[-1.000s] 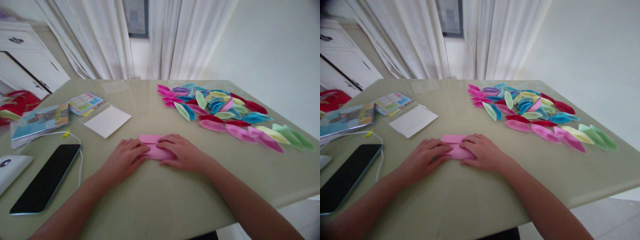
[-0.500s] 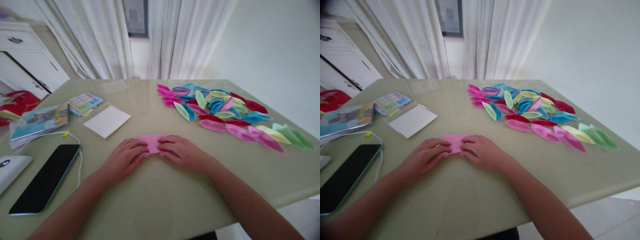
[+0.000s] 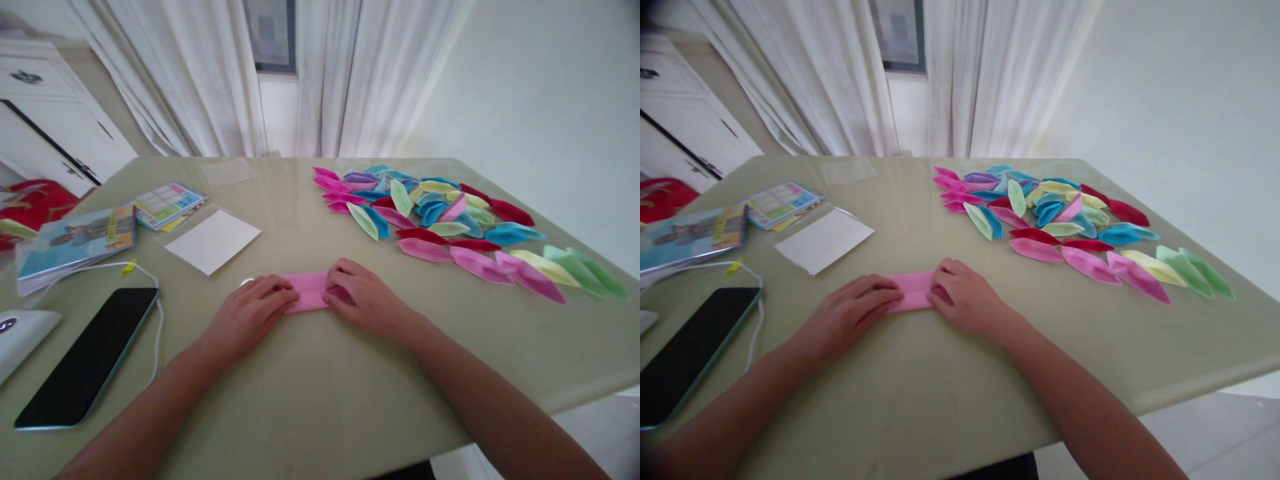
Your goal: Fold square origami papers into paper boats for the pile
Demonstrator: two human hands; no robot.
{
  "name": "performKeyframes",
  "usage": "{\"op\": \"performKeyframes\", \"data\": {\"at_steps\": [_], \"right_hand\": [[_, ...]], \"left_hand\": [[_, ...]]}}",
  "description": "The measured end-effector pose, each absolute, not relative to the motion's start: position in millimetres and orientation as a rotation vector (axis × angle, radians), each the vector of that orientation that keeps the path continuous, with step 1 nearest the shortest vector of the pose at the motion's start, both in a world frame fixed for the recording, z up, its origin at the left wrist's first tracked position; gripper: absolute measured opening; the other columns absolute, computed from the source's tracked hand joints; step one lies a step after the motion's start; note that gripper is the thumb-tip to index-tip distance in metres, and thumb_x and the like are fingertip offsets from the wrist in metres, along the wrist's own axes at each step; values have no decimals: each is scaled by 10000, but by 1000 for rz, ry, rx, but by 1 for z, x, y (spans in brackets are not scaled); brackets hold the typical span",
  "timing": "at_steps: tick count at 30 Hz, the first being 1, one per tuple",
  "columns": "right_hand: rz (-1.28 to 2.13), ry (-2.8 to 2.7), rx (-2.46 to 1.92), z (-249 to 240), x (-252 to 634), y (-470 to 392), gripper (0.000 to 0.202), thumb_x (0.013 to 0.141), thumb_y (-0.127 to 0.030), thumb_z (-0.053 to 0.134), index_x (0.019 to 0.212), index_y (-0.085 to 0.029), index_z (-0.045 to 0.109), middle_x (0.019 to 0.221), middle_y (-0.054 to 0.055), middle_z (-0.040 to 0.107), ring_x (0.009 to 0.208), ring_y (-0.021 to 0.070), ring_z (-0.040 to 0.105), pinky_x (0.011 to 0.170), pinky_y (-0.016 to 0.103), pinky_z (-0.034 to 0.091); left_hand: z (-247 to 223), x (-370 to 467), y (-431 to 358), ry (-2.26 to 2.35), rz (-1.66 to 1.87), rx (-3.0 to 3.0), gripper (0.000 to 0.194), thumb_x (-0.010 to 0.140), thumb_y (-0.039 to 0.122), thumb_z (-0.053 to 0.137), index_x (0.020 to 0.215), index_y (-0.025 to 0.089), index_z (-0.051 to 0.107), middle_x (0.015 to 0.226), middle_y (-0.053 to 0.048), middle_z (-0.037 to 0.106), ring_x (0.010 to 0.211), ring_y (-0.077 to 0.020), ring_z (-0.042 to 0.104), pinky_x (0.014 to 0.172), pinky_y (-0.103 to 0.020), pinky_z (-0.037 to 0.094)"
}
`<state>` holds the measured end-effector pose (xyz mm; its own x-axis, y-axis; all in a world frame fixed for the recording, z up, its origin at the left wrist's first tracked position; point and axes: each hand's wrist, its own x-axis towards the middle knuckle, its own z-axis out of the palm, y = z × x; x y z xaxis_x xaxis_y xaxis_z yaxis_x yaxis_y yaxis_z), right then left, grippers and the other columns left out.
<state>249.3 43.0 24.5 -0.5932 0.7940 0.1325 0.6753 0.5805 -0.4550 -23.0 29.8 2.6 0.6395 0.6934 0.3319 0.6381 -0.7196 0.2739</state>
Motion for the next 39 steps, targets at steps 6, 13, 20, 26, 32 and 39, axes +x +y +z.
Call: {"op": "performKeyframes", "data": {"at_steps": [6,13,20,26,32,39], "right_hand": [[448,-2467,-1299,23,248,43,101,1030,-199,612,934,-182,637,1054,78,622,1000,229,604,890,366,465],[406,-2499,-1303,24,250,46,123,1041,-201,600,925,-174,628,1033,74,633,989,233,593,911,382,459],[416,-2449,-1353,19,252,50,125,987,-214,695,904,-186,606,1026,76,644,982,240,600,874,368,454],[428,-2378,-1420,17,255,54,217,959,-302,758,857,-176,613,956,50,617,853,199,593,775,325,431],[552,-2355,-1375,22,260,57,105,909,-161,736,862,-159,643,945,37,604,807,167,590,746,294,433],[589,-2342,-1379,19,261,59,89,915,-166,744,874,-150,666,978,49,614,855,180,611,799,308,458]], "left_hand": [[1,-24,28,1100,576,2829,294,1093,255,516,1220,173,769,1197,-113,753,1050,-276,707,930,-461,609],[-1,-24,27,1083,540,2957,289,1085,220,511,1218,159,760,1189,-123,754,1024,-278,708,905,-463,634],[0,-23,26,1087,549,2975,262,1070,197,533,1204,136,750,1173,-125,758,1044,-295,715,896,-474,648],[-1,-25,26,1086,498,3015,278,1037,83,508,1204,122,727,1231,-144,734,1044,-286,722,901,-448,652],[4,-24,22,1136,368,3053,327,988,32,538,1251,119,712,1261,-154,738,1078,-304,728,879,-437,661],[5,0,-2,1387,337,3041,335,1036,214,587,1331,102,699,1315,-187,732,1152,-348,711,975,-506,620]]}}
